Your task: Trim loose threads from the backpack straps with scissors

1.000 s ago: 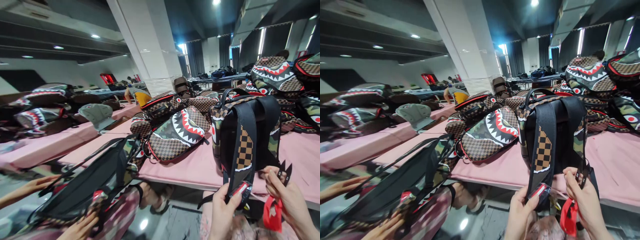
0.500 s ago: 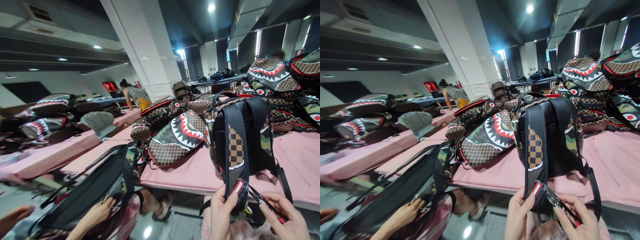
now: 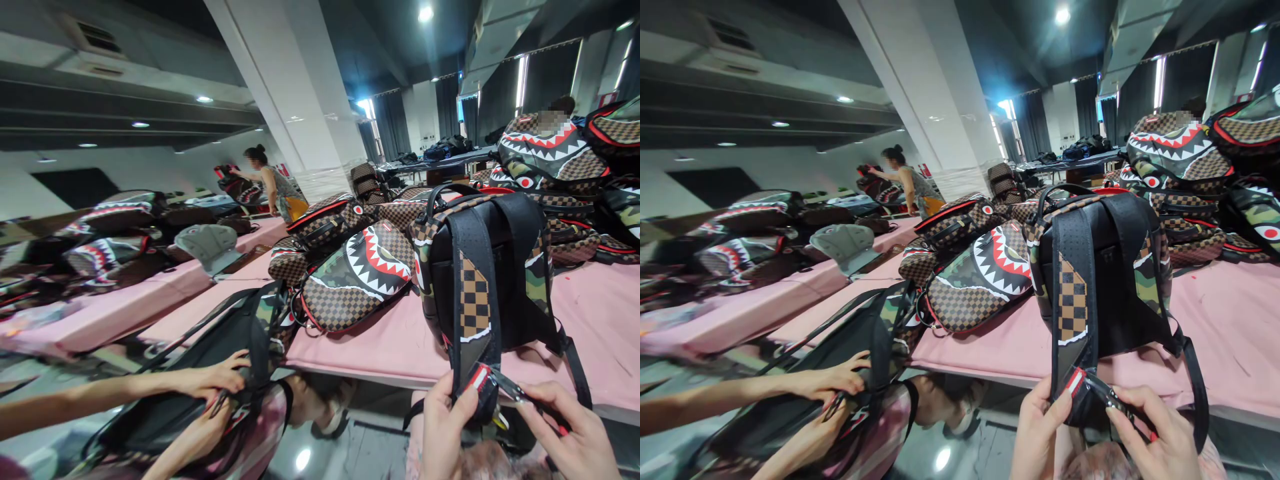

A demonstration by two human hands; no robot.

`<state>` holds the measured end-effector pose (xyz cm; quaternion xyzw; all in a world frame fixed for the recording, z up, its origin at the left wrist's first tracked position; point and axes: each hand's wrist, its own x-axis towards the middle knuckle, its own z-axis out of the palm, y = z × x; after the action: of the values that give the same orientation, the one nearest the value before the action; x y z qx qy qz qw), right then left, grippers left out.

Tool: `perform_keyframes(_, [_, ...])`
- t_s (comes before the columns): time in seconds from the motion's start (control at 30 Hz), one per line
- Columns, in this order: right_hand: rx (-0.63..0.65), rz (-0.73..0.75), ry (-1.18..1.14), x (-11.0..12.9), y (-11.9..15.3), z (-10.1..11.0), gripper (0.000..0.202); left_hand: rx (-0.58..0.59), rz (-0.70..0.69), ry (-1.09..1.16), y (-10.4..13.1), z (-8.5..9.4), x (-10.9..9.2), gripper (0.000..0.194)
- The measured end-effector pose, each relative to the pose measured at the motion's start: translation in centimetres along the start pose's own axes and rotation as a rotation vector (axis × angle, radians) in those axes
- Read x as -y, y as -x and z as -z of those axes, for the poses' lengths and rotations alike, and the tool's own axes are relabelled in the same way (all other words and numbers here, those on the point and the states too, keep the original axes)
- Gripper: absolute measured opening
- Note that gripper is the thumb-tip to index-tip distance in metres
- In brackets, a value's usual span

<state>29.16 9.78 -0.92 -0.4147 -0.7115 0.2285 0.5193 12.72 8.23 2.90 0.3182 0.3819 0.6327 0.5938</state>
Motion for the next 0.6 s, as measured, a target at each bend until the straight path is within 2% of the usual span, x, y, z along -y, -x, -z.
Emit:
perform_keyframes(0.4, [0.055, 0.227, 0.121, 0.3, -1.7, 0.4, 0.015, 0.036, -0.048, -0.147, 0.3, 1.0, 0.2, 0.037])
perform_keyframes(0.47, [0.059, 0.191, 0.099, 0.7, -2.1, 0.5, 0.012, 0.056, -0.050, -0.197, 0.3, 1.3, 0.0, 0.036])
perform_keyframes(0.6, [0.094, -0.005, 0.005, 1.1, -3.6, 1.5, 0.018, 0.087, -0.055, -0.276, 0.2, 1.6, -0.8, 0.035])
